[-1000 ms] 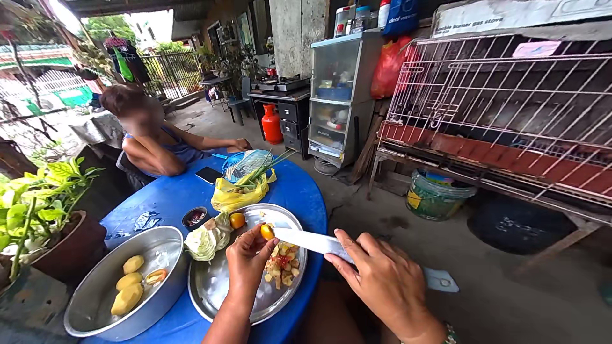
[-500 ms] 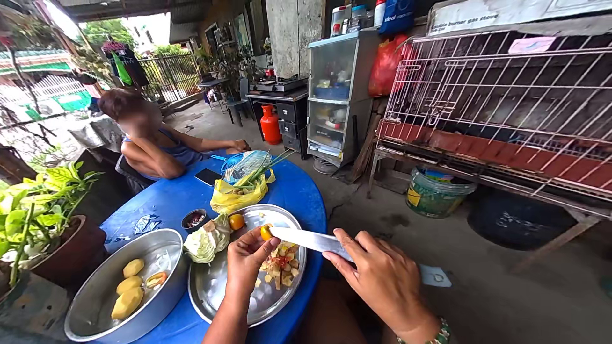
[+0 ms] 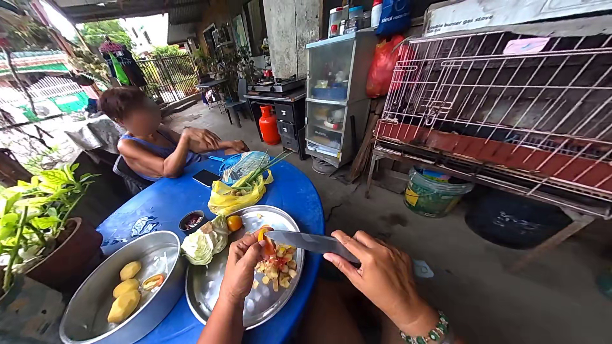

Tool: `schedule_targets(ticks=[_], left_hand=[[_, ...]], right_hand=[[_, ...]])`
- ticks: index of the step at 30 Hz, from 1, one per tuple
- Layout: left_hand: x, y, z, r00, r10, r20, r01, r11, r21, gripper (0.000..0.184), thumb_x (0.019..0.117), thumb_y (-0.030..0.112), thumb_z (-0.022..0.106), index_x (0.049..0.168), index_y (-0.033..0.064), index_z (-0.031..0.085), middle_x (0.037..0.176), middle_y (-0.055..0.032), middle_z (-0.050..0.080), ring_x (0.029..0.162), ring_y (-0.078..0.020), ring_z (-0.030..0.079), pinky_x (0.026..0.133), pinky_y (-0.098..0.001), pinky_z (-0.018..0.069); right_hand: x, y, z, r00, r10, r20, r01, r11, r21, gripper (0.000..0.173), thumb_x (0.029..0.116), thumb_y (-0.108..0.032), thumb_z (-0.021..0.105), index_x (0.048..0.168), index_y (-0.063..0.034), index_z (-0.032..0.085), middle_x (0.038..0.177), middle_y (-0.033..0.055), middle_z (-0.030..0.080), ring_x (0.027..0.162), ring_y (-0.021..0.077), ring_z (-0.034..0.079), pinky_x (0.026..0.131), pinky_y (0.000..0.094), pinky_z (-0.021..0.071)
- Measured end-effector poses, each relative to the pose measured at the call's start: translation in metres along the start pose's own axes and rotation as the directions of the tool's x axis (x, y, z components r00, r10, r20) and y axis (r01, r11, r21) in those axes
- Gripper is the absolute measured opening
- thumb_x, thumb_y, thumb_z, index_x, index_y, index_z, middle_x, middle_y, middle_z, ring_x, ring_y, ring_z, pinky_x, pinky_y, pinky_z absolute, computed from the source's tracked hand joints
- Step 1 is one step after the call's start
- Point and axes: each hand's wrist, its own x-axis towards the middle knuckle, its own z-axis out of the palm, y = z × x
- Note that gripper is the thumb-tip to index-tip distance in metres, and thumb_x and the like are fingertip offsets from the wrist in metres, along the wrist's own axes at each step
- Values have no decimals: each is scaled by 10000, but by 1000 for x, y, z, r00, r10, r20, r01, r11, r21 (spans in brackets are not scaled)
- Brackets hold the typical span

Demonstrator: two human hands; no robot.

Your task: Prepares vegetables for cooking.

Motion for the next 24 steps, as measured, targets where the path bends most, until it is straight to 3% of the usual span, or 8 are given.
schedule_targets(ticks=[5,7,10,13,17,20,24], left_hand=[[1,0,-1,997,-76,-16,77,994,80,301,987,160,453,871,54,710,779,-33,711,675,-87,674,656,-245,581],[1,1,0,991,-132,-24,134,987,87,314,979,153,428,847,62,698,763,-24,703,659,-80,666,642,-239,576],[0,3,0,985,-171,-28,173,980,99,387,981,143,360,965,28,729,812,-25,728,682,-77,672,653,-238,575],[1,2,-1,987,-160,-34,163,978,129,394,986,139,347,998,5,718,860,-43,739,709,-86,681,670,-247,580],[1,0,-4,998,-66,-20,68,929,363,363,968,127,400,1091,-11,712,941,-39,742,783,-78,692,727,-264,586],[2,0,-4,1000,22,1,-19,825,565,371,942,150,483,1198,5,708,977,-44,730,790,-59,671,723,-254,567],[2,-2,-4,998,64,-29,-34,802,597,383,926,156,535,1243,10,692,1005,-63,722,813,-75,679,740,-247,576]], right_hand=[[-6,5,3,992,56,112,-62,997,43,633,942,-716,436,1123,-227,794,721,65,646,562,242,628,452,429,468],[-9,6,3,986,72,153,-83,994,66,638,944,-715,433,1114,-219,795,718,68,653,582,252,641,475,445,485],[-10,11,2,976,99,196,-124,985,118,653,968,-695,423,1107,-176,795,744,88,685,639,278,675,521,483,516],[-9,17,0,969,99,228,-136,978,155,663,978,-688,424,1106,-156,798,780,102,716,682,291,698,554,504,533],[-8,20,-4,961,80,265,-117,985,129,684,969,-715,401,1089,-172,801,801,94,732,704,290,713,566,516,538],[-7,18,-8,973,73,218,-97,991,98,687,971,-715,388,1077,-171,794,745,94,696,643,294,684,514,501,502],[-9,15,-8,981,57,183,-58,998,1,672,974,-701,400,1082,-165,790,708,96,657,579,293,651,461,473,481]])
